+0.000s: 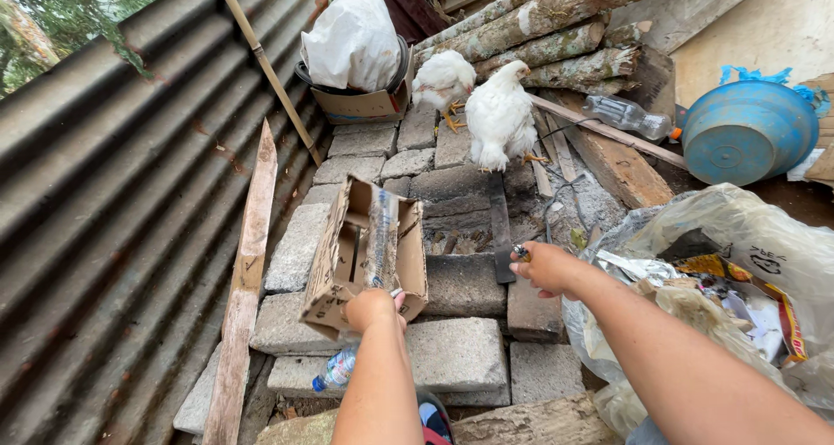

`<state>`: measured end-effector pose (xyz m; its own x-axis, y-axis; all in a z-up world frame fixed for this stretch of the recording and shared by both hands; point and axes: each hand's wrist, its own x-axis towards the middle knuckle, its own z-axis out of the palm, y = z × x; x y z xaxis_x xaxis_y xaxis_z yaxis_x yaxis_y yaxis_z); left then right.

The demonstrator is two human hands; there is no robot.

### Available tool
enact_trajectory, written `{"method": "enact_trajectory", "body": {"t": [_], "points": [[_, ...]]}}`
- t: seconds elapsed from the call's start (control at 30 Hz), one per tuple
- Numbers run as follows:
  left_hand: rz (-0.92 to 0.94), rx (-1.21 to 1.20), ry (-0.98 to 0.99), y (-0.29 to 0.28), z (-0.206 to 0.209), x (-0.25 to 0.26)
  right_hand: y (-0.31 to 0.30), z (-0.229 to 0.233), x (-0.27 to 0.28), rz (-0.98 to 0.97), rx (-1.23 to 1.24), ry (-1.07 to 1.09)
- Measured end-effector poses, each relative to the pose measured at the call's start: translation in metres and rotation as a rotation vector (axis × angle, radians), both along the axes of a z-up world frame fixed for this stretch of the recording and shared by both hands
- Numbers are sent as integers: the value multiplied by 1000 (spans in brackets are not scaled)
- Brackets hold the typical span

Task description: The person sorts through a plastic bag of trash, placing paper scraps, plastic wrappers, and cardboard into a small brick-lined pit while using a lighter.

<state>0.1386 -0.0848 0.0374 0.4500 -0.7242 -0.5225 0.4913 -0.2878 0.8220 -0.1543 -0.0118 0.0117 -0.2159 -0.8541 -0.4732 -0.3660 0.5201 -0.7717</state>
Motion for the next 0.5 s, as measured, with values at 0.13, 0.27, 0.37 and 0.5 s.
{"method": "enact_trajectory", "body": {"t": [0.13, 0.27, 0.37, 0.5], "points": [[-124, -53, -292, -27, -8, 6, -29, -37, 9, -60, 14, -206], [-214, -164, -1098, -86, -62, 19, -55, -59, 23, -204, 43, -362], [-220, -213, -1201, -126, -103, 29, -84, -60, 35, -223, 3, -286], [-174, -426, -1805, -151, -137, 27, -142, -80, 45, -218, -24, -258]]}}
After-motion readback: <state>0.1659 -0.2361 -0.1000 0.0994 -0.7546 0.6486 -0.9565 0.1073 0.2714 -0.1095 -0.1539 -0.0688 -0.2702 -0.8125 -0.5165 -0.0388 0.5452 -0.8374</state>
